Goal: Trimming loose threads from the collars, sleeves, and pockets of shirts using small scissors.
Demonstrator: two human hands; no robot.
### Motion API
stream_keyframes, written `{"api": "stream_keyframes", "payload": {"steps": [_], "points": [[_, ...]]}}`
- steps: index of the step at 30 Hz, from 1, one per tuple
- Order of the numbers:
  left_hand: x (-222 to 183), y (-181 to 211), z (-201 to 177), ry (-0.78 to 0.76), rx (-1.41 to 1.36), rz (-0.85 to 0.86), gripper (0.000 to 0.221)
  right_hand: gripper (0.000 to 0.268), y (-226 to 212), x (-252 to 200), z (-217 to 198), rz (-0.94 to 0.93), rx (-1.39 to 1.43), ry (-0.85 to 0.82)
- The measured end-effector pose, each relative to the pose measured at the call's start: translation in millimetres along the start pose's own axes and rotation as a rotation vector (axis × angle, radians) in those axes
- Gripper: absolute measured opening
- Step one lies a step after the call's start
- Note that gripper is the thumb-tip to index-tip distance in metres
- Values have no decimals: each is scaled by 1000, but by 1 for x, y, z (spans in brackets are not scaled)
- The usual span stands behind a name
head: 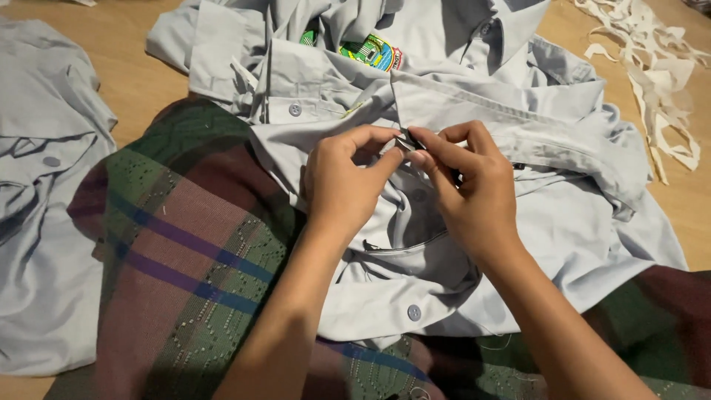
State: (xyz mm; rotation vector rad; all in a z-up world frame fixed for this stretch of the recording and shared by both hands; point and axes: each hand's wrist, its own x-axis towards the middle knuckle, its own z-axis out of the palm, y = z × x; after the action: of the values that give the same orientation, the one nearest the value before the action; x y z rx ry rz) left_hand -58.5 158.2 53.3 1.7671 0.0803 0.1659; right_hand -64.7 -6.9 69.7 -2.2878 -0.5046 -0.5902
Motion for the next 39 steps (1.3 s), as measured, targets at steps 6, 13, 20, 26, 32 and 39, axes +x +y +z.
{"api": "stream_keyframes", "payload": {"steps": [6,13,20,26,32,39], "points": [[-2,2,-3,-3,37,-12,18,22,4,0,0,-13,-3,14],[2,4,-3,-31,9,-63,21,19,3,-5,0,-40,-35,94],[4,-1,-3,-96,13,-60,23,25,4,0,2,-56,-19,94],[6,-4,-3,-129,14,-54,24,26,9,3,-1,-58,0,43],[7,-6,-3,-139,46,-72,27,22,13,7,-11,-127,-108,-3],[5,-5,-2,-129,-16,-65,27,18,17,5,-7,-112,-101,15]]}}
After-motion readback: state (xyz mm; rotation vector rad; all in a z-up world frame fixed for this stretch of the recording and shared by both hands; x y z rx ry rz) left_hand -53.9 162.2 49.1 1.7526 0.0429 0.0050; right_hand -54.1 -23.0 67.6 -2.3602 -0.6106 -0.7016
